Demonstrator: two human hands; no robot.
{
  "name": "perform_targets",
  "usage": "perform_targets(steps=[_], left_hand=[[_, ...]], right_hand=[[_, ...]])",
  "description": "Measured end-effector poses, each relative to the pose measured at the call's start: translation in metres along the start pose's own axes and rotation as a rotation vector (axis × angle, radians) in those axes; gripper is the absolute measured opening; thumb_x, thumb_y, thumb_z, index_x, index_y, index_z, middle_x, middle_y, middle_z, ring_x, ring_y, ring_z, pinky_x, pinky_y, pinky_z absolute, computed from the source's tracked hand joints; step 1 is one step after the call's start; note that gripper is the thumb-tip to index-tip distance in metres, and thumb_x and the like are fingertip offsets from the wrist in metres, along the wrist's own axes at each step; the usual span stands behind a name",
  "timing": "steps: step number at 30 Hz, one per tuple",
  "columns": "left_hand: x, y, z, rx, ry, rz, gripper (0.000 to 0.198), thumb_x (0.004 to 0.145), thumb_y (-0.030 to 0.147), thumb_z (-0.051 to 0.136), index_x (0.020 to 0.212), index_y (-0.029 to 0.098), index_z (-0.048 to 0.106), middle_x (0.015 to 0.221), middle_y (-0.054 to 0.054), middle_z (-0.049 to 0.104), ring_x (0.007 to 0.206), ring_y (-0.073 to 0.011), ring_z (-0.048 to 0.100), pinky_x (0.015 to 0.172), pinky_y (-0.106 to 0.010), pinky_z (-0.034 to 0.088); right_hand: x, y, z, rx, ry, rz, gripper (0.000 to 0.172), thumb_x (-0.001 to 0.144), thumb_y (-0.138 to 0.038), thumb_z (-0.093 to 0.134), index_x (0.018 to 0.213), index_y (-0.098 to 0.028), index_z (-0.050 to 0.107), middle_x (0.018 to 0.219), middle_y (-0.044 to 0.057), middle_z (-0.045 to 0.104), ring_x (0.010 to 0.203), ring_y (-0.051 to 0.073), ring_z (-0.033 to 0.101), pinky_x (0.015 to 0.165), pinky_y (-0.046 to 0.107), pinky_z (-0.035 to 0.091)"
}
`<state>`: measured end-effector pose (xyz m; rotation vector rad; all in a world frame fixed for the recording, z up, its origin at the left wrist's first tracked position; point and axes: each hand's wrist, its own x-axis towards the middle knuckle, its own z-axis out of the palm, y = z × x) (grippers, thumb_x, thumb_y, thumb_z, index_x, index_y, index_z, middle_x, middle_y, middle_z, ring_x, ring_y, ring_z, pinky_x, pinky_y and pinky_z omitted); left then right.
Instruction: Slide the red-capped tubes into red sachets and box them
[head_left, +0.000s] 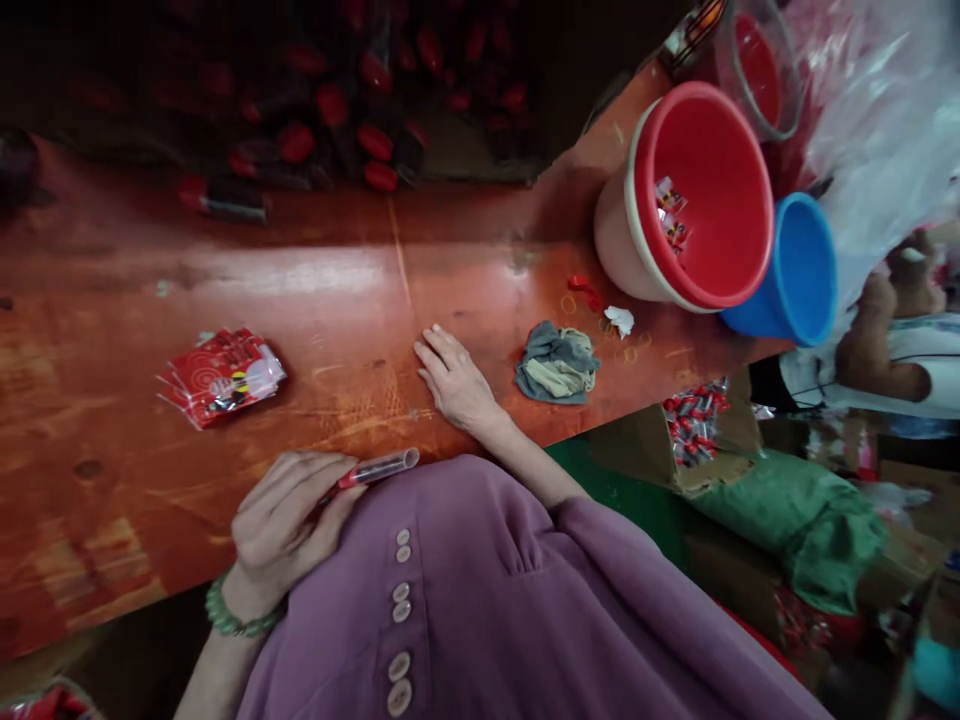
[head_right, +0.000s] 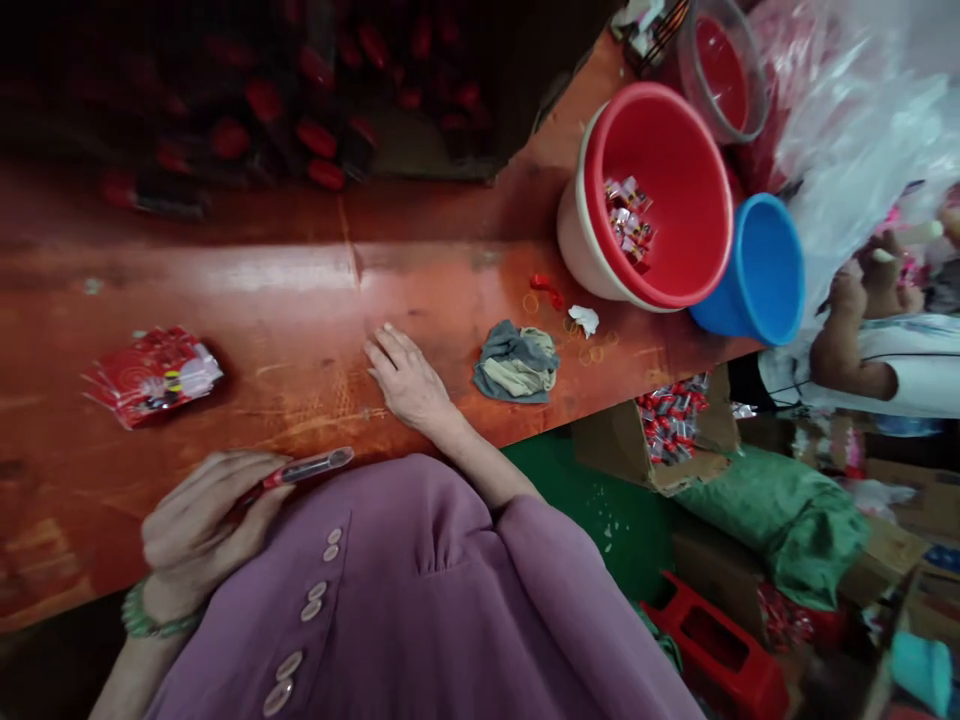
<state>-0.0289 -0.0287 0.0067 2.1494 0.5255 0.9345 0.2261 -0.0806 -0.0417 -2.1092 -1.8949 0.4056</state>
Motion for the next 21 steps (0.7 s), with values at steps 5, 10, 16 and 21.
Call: perform_targets(steps=[5,10,16,21], left_hand=[[0.001,-0.005,0.001,0.004,0.014,0.008,0.025,0.077,0.002,0.074,0.099,0.011,0.067,0.083,-0.007,0.071,0.073,-0.0162,0.066,0.071,-0.03,0.055],[0.001,-0.007,-0.001,0.033,0.037,-0.005,0.023,0.078,0.003,0.073,0.099,0.012,0.067,0.084,-0.007,0.071,0.073,-0.0154,0.067,0.071,-0.028,0.055],[0.008,-0.014,0.0,0.035,0.066,-0.046,0.023,0.08,0.007,0.072,0.1,0.017,0.068,0.084,-0.004,0.072,0.072,-0.0157,0.067,0.07,-0.029,0.056],[0.019,-0.012,0.005,0.018,0.048,-0.019,0.023,0.078,0.006,0.073,0.099,0.014,0.068,0.082,-0.007,0.072,0.072,-0.0166,0.067,0.069,-0.029,0.055]], right_hand=[[0.056,0.007,-0.004,-0.034,0.01,0.041,0.039,0.103,-0.023,0.041,0.136,-0.01,0.058,0.149,0.017,0.052,0.148,0.025,0.04,0.125,0.044,0.033],[0.04,0.006,-0.005,-0.067,0.087,0.065,0.043,0.103,-0.029,0.043,0.138,-0.008,0.057,0.149,0.019,0.05,0.147,0.028,0.039,0.123,0.045,0.034],[-0.001,0.005,-0.006,-0.071,0.034,0.171,0.047,0.096,-0.008,0.038,0.136,-0.015,0.062,0.141,0.017,0.06,0.128,0.028,0.052,0.111,0.049,0.044],[0.005,0.003,-0.013,-0.078,0.023,0.19,0.041,0.098,-0.014,0.042,0.131,-0.016,0.066,0.137,0.018,0.062,0.121,0.03,0.054,0.102,0.05,0.046]])
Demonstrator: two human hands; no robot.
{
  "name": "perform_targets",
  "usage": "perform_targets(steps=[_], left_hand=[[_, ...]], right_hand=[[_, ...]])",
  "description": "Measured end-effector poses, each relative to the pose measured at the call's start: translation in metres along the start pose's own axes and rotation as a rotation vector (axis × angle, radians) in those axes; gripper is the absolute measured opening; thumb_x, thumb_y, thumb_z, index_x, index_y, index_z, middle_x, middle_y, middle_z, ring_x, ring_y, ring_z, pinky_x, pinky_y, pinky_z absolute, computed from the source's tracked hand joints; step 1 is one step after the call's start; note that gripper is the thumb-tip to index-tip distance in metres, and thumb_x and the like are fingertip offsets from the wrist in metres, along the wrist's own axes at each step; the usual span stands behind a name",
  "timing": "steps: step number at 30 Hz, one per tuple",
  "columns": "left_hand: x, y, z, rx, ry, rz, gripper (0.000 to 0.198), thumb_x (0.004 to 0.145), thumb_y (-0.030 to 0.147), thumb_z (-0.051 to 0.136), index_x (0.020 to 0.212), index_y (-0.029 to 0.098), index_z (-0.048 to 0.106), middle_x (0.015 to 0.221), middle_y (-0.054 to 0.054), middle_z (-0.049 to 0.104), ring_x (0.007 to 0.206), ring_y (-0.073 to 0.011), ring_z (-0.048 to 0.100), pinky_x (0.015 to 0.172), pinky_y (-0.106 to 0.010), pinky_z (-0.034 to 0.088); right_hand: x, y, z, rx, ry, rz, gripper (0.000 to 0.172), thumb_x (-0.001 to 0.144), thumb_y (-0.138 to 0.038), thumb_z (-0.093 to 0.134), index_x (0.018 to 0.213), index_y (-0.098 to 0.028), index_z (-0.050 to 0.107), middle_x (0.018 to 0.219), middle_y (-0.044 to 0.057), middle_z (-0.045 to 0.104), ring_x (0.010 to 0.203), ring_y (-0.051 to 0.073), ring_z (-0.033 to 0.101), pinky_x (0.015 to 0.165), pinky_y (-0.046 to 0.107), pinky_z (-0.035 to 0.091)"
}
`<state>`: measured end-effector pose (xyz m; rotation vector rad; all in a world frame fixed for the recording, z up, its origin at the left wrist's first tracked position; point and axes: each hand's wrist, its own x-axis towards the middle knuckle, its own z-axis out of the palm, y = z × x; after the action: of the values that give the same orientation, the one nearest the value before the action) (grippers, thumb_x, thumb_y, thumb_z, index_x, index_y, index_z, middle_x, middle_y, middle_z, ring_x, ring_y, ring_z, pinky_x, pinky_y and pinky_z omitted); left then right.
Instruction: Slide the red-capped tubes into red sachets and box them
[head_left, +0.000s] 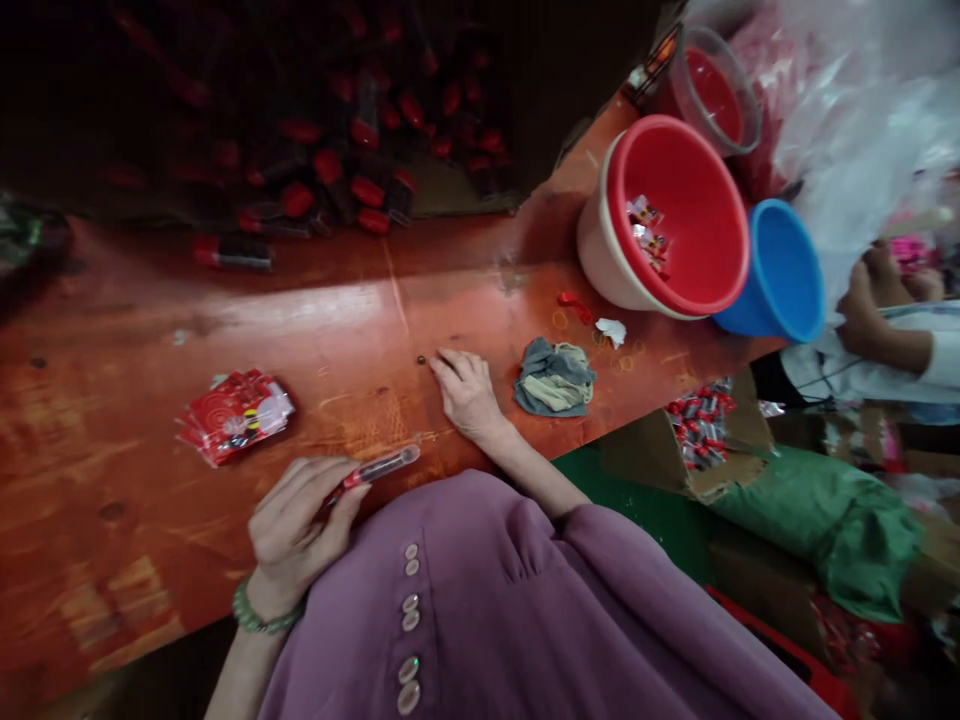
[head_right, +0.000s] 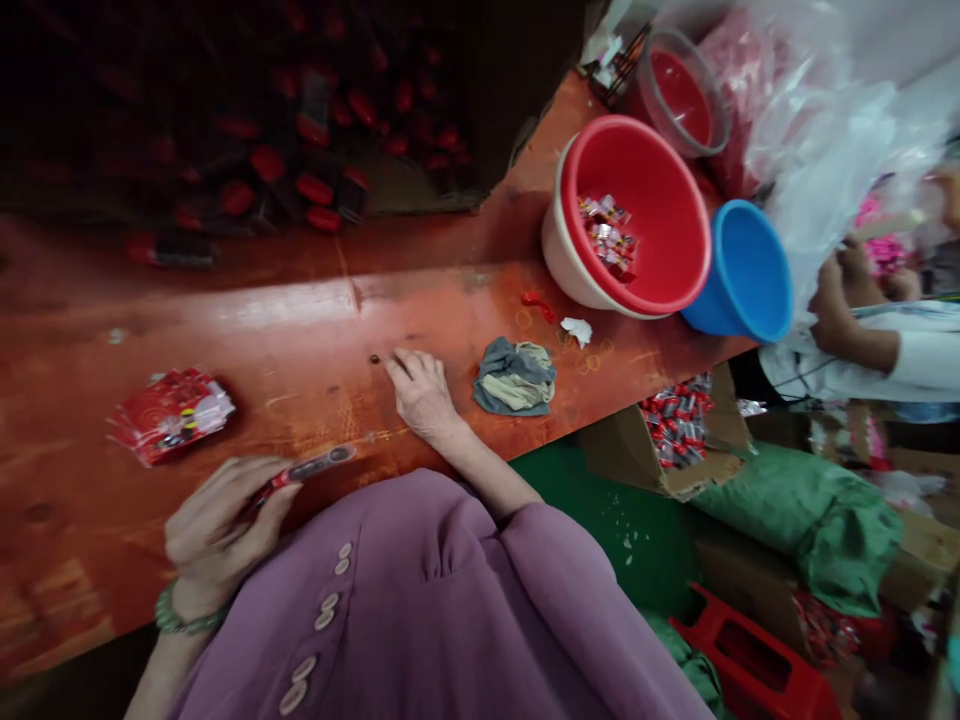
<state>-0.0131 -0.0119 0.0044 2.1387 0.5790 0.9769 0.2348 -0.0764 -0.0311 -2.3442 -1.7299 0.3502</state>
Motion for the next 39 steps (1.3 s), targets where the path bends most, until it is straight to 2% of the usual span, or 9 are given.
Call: perform_targets(steps=[8,16,21,22,26,29,33,37,39], left_hand=[[-0.003,0.001,0.003,-0.011,-0.064,-0.099,0.015,0.084,0.012,0.07,0.098,0.015,0.068,0.082,-0.007,0.073,0.073,-0.0153,0.066,0.07,-0.028,0.054],[-0.016,0.001,-0.005,0.003,-0.007,-0.133,0.011,0.087,0.015,0.069,0.097,0.013,0.068,0.083,-0.008,0.073,0.074,-0.0148,0.066,0.071,-0.028,0.055],[-0.025,0.002,-0.01,0.032,0.022,-0.152,0.011,0.088,0.016,0.068,0.098,0.013,0.066,0.084,-0.007,0.072,0.073,-0.014,0.065,0.071,-0.028,0.053],[-0.025,0.002,-0.011,0.04,0.008,-0.147,0.011,0.088,0.017,0.068,0.099,0.014,0.065,0.084,-0.007,0.072,0.073,-0.0139,0.064,0.071,-0.028,0.053],[-0.022,0.003,-0.015,0.162,-0.075,-0.093,0.014,0.091,0.021,0.064,0.104,0.015,0.064,0.09,-0.009,0.073,0.077,-0.0165,0.064,0.072,-0.031,0.051],[-0.015,0.008,-0.018,0.316,-0.111,-0.005,0.016,0.091,0.021,0.063,0.106,0.016,0.064,0.093,-0.009,0.074,0.082,-0.0197,0.065,0.074,-0.034,0.051],[-0.01,0.016,-0.021,0.444,-0.173,0.139,0.016,0.09,0.015,0.064,0.105,0.014,0.065,0.096,-0.008,0.076,0.086,-0.0206,0.066,0.078,-0.036,0.052],[-0.016,0.019,-0.025,0.467,-0.175,0.194,0.028,0.089,0.011,0.065,0.115,0.022,0.066,0.108,-0.004,0.077,0.102,-0.0206,0.068,0.094,-0.041,0.052],[-0.021,0.019,-0.026,0.48,-0.079,0.116,0.04,0.087,0.02,0.072,0.125,0.029,0.063,0.119,-0.005,0.074,0.119,-0.0248,0.064,0.105,-0.048,0.047]], right_hand=[[-0.013,-0.008,-0.001,0.248,0.192,-0.076,0.031,0.101,-0.029,0.046,0.118,-0.015,0.066,0.11,0.014,0.07,0.102,0.025,0.062,0.095,0.043,0.051],[0.02,-0.037,0.008,0.334,0.058,-0.191,0.039,0.097,-0.032,0.052,0.13,-0.011,0.059,0.112,0.017,0.065,0.103,0.029,0.06,0.096,0.048,0.053],[0.015,-0.053,-0.027,0.566,0.031,-0.115,0.036,0.098,-0.031,0.048,0.131,-0.021,0.058,0.119,0.012,0.06,0.099,0.022,0.063,0.091,0.042,0.056],[0.011,-0.056,-0.037,0.608,-0.041,-0.132,0.036,0.099,-0.034,0.047,0.131,-0.021,0.058,0.117,0.011,0.062,0.099,0.021,0.064,0.091,0.041,0.055],[0.0,-0.064,-0.06,0.698,-0.615,-0.228,0.039,0.099,-0.043,0.047,0.125,-0.019,0.064,0.111,0.009,0.068,0.095,0.019,0.066,0.091,0.039,0.053],[-0.005,-0.062,-0.052,0.948,-0.899,-0.048,0.043,0.098,-0.049,0.047,0.122,-0.017,0.064,0.092,0.004,0.069,0.071,0.012,0.064,0.071,0.029,0.053],[-0.013,-0.064,-0.039,1.249,-0.9,0.206,0.037,0.086,-0.044,0.068,0.11,-0.016,0.066,0.075,-0.003,0.064,0.058,0.007,0.055,0.059,0.022,0.047],[-0.021,-0.076,-0.041,1.329,-0.798,0.25,0.035,0.079,-0.037,0.076,0.107,-0.02,0.065,0.087,-0.001,0.069,0.061,0.006,0.056,0.06,0.021,0.051],[-0.022,-0.08,-0.043,1.35,-0.762,0.255,0.036,0.078,-0.038,0.077,0.107,-0.021,0.064,0.088,-0.002,0.07,0.06,0.006,0.056,0.06,0.021,0.053]])
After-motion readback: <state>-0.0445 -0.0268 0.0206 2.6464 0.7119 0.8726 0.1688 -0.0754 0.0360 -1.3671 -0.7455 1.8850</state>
